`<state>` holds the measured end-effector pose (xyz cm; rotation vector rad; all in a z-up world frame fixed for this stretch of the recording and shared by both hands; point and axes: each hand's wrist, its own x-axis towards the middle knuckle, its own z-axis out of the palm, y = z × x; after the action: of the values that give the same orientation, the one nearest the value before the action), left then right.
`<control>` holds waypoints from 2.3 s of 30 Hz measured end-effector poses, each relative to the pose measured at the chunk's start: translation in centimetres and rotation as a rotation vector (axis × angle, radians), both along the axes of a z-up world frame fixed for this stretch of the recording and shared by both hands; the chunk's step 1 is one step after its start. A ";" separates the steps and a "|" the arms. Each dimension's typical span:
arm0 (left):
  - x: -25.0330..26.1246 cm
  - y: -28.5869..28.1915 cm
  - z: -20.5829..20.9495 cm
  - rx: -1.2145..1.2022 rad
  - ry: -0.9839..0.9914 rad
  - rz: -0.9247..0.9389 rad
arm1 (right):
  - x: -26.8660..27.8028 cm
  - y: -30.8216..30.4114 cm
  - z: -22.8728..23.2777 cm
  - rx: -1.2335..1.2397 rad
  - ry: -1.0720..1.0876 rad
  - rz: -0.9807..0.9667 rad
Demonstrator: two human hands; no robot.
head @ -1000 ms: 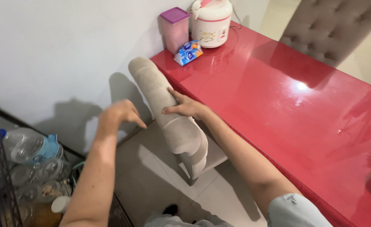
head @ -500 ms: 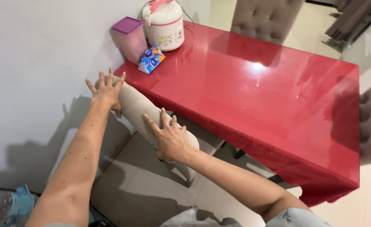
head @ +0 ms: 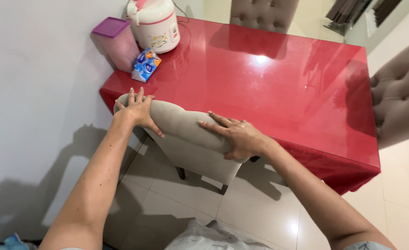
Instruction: The person arranges chairs around a dining table, picks up a grey floor mat and spreads it on the kitchen floor, then takes a red mat and lays it on the patio floor.
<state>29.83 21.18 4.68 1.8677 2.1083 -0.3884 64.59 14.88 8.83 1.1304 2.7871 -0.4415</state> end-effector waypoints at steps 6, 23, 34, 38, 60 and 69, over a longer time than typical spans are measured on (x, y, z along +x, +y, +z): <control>2.2 0.5 -0.5 0.066 -0.036 -0.081 | 2.6 2.0 -0.9 0.001 0.045 -0.069; 2.1 4.2 -1.4 0.187 -0.113 -0.139 | -0.2 2.1 -2.3 0.360 0.035 -0.449; 1.8 8.7 -1.5 0.211 -0.112 -0.125 | -0.8 6.0 -2.2 0.393 0.067 -0.482; 0.2 10.2 -1.6 0.209 -0.084 -0.129 | -2.1 6.7 -2.5 0.372 0.085 -0.506; 24.2 0.1 3.6 0.268 -0.335 -0.533 | 16.7 1.4 -6.4 0.279 0.630 -0.653; 44.7 -4.6 0.9 0.215 -0.580 -0.642 | 34.3 -7.3 -10.1 0.134 0.697 -1.031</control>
<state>74.49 16.62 5.53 2.3856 1.1898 0.2488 98.93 7.53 -1.31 2.8786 2.4248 -0.8476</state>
